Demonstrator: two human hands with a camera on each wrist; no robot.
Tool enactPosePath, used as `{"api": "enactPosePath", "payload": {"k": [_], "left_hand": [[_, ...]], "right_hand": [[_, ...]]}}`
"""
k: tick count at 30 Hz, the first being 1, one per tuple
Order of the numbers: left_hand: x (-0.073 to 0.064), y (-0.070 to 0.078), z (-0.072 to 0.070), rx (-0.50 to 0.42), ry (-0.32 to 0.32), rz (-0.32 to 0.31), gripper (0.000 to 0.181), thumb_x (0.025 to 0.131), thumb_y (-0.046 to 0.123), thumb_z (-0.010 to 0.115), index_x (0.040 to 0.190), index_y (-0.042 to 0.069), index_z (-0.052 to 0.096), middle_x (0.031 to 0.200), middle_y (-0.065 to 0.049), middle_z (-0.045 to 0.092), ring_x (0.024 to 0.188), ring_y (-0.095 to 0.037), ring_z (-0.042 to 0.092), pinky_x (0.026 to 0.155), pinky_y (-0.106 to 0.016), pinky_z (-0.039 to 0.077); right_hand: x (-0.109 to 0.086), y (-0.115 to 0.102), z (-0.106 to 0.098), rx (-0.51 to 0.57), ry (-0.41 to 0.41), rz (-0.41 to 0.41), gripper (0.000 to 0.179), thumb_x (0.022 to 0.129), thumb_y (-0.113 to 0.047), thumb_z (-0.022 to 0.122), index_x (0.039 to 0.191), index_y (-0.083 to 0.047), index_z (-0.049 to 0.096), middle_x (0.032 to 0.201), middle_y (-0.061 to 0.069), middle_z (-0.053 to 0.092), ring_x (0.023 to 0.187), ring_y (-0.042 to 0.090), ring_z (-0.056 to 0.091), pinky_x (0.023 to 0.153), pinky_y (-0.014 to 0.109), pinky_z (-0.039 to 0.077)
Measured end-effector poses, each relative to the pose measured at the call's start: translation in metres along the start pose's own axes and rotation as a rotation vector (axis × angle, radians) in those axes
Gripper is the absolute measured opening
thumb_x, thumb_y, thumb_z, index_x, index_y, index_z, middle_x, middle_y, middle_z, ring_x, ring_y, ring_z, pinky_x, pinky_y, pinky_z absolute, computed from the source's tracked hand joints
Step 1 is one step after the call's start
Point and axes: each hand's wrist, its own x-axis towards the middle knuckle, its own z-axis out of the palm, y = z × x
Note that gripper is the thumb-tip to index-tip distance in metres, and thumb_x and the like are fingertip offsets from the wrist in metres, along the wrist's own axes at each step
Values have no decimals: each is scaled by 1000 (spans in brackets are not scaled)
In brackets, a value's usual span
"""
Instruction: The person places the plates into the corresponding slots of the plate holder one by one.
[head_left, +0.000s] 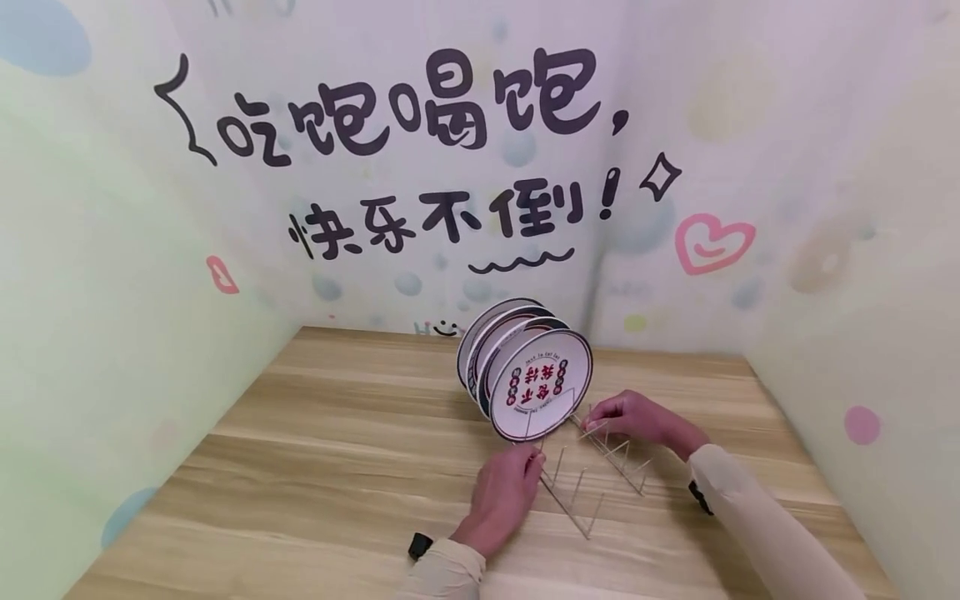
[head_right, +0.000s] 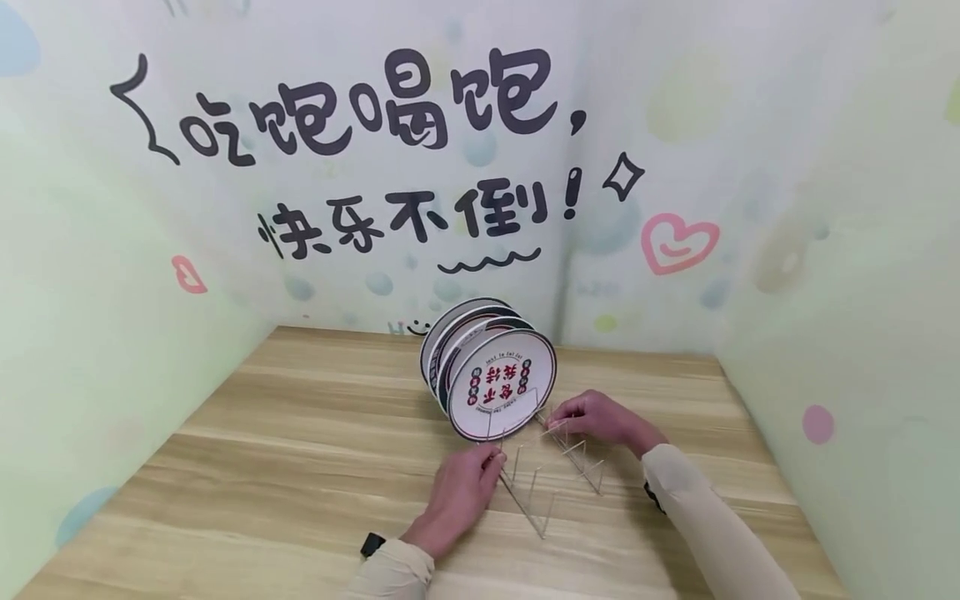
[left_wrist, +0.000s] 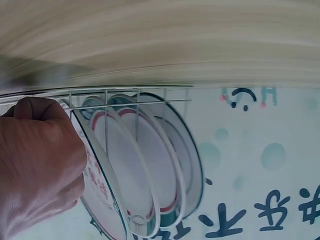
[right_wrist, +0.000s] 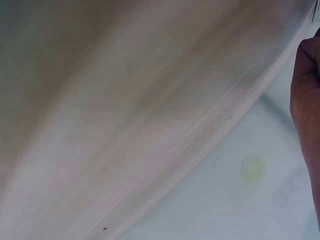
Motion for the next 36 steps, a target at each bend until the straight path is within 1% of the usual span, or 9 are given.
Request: {"api": "enactPosePath", "payload": {"k": [3,7,10,15,20,26,28,32,36], "left_hand": [[0,-8,-8,10,12,21,28,101,22,67,74,22,59,62,12,45,57,-7,47,49,-27,37],[1,-16,-15,23,22,48,24,101,19,67,78,21,62,65,12,48,59,-8,48,51,-27,40],[3,-21,-19,24,1,30,23,101,19,66,79,21,63,66,12,48,60,-9,48,52,-27,40],[8,-26,-24,14,-23,-23,31,103,22,65,73,23,56,62,10,45,57,-9,47,51,-27,39],[10,-29,-27,22,-14,-21,31,102,20,65,72,22,56,59,9,43,56,-10,45,50,-28,38],[10,-31,-29,40,-13,-29,27,101,18,66,75,21,59,59,9,44,55,-10,45,49,-28,37],[11,-31,-29,54,-5,-28,28,101,19,66,74,21,58,60,8,45,55,-11,45,49,-29,38],[14,-30,-30,73,2,-21,31,101,19,67,72,20,56,61,7,48,56,-14,47,50,-31,39],[15,-31,-30,78,-8,-25,31,101,19,67,72,21,56,62,7,48,57,-14,48,51,-31,40]], "right_hand": [[-4,-7,8,-20,14,10,14,97,-20,74,104,-12,82,102,-3,78,87,11,68,72,25,57],[-8,-16,19,-48,31,37,15,96,-25,75,102,-14,83,96,-6,77,81,11,66,68,24,56],[-10,-21,25,-66,43,31,14,97,-26,75,99,-15,83,87,-8,75,76,9,64,66,23,53],[-10,-29,33,-107,64,8,13,97,-29,75,92,-19,81,76,-8,69,71,6,57,61,21,47],[-11,-38,40,-95,78,29,12,96,-26,76,90,-17,81,72,-4,68,66,6,54,55,20,42],[-11,-44,46,-107,101,46,12,95,-25,78,86,-18,81,72,-10,66,61,4,51,51,19,38],[-11,-47,47,-96,97,55,14,95,-25,77,85,-16,81,69,-7,66,55,4,49,47,19,37],[-12,-51,49,-61,84,106,17,97,-27,75,86,-15,80,66,2,66,45,4,43,41,19,34],[-14,-52,51,-61,84,141,16,97,-29,75,89,-16,81,67,6,68,43,5,43,40,19,35]]}}
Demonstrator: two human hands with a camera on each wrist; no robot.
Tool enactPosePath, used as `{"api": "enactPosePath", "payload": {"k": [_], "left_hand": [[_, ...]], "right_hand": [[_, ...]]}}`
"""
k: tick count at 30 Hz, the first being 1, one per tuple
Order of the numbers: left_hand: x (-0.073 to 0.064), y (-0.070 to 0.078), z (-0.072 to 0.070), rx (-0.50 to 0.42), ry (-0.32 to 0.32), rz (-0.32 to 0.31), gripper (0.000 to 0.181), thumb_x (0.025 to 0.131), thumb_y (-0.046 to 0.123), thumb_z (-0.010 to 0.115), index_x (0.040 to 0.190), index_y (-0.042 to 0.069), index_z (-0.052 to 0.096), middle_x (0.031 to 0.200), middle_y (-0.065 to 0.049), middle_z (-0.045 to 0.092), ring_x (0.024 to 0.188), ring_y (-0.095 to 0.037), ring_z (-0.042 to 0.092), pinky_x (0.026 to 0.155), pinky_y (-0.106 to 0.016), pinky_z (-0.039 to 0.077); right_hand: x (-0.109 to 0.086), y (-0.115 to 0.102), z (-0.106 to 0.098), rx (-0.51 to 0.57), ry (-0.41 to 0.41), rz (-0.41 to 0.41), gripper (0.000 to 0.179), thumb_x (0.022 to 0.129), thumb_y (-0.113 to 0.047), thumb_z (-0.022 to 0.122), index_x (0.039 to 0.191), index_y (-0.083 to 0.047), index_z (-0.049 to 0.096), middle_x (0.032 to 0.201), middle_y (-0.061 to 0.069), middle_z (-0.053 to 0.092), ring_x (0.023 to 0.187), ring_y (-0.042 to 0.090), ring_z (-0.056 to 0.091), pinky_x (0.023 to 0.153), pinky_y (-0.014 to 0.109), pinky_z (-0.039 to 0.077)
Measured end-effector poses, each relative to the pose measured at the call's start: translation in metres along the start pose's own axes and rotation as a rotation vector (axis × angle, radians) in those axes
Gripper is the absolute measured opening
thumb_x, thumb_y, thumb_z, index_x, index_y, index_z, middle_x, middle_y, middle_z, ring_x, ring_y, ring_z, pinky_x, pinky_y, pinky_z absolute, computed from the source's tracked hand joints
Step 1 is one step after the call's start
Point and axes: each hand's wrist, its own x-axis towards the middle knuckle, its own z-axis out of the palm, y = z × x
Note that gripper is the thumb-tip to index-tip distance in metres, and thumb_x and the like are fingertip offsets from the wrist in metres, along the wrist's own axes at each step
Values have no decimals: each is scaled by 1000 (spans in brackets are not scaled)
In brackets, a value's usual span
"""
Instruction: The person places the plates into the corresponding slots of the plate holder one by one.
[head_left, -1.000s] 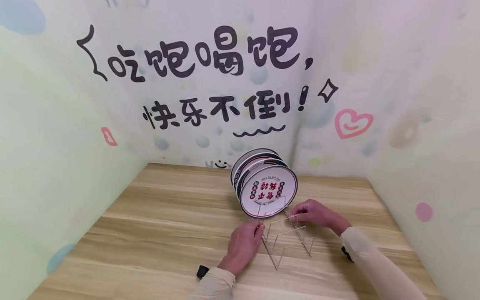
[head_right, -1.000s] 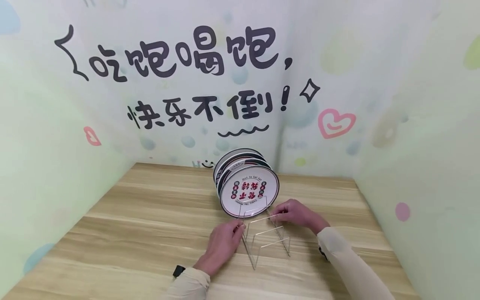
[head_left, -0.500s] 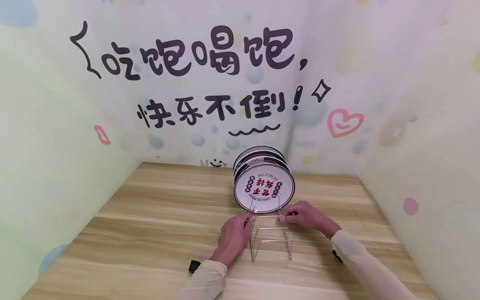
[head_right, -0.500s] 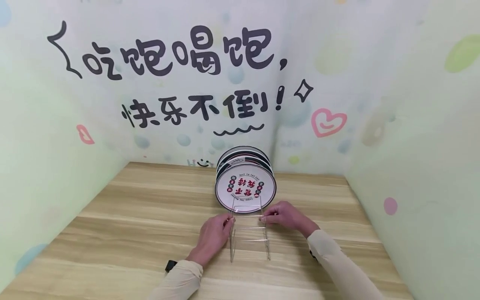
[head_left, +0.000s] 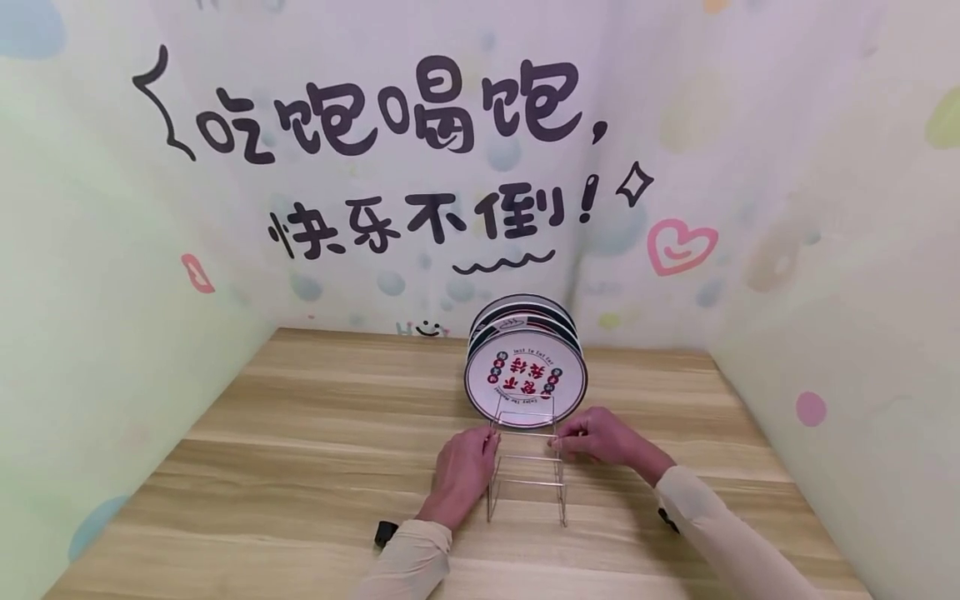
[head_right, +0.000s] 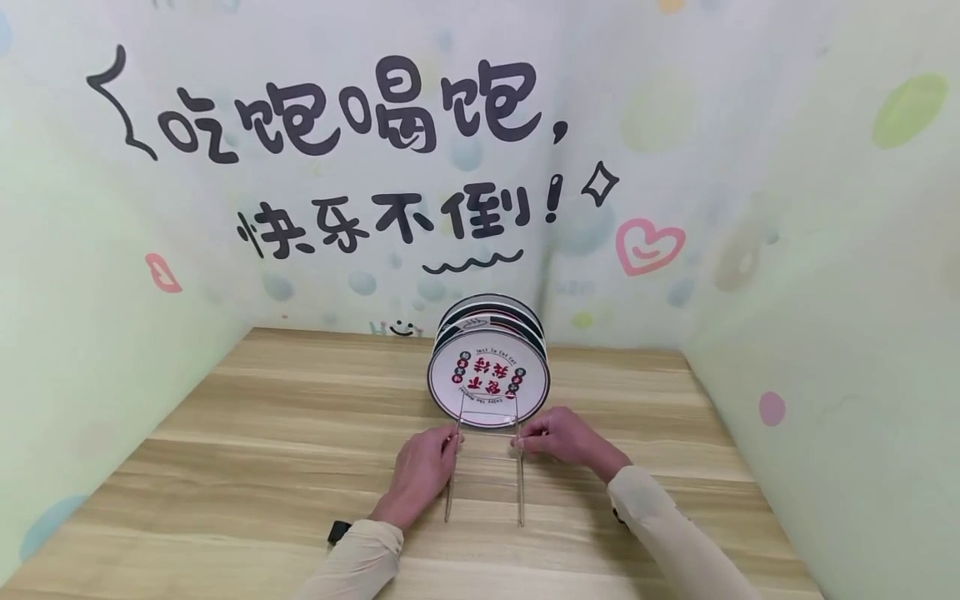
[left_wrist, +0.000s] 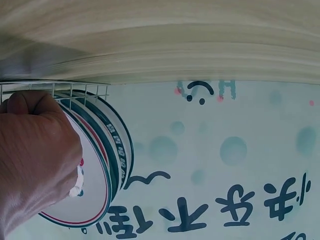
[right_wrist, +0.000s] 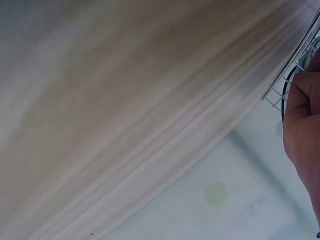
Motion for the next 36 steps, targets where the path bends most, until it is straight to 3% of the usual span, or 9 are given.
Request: {"api": "enactPosePath", "payload": {"k": [18,28,36], "left_hand": [[0,-8,0,9,34,16,31,99,18,70,71,22,57,65,7,53,58,-16,52,51,-33,43],[4,-11,3,-5,26,27,22,99,18,69,78,19,68,66,7,55,59,-13,50,51,-30,40],[9,-21,4,-69,-20,64,9,99,17,69,91,17,74,72,7,59,65,-10,53,56,-29,45]], "right_hand": [[4,-4,6,-7,-21,4,16,97,-29,74,89,-18,80,67,6,69,43,7,43,40,19,36],[4,1,3,-12,-41,-2,16,98,-32,72,85,-25,77,65,4,68,42,6,44,40,20,38],[-2,0,5,8,7,-17,14,99,-25,72,100,-13,80,66,0,68,45,5,47,41,19,40]]}}
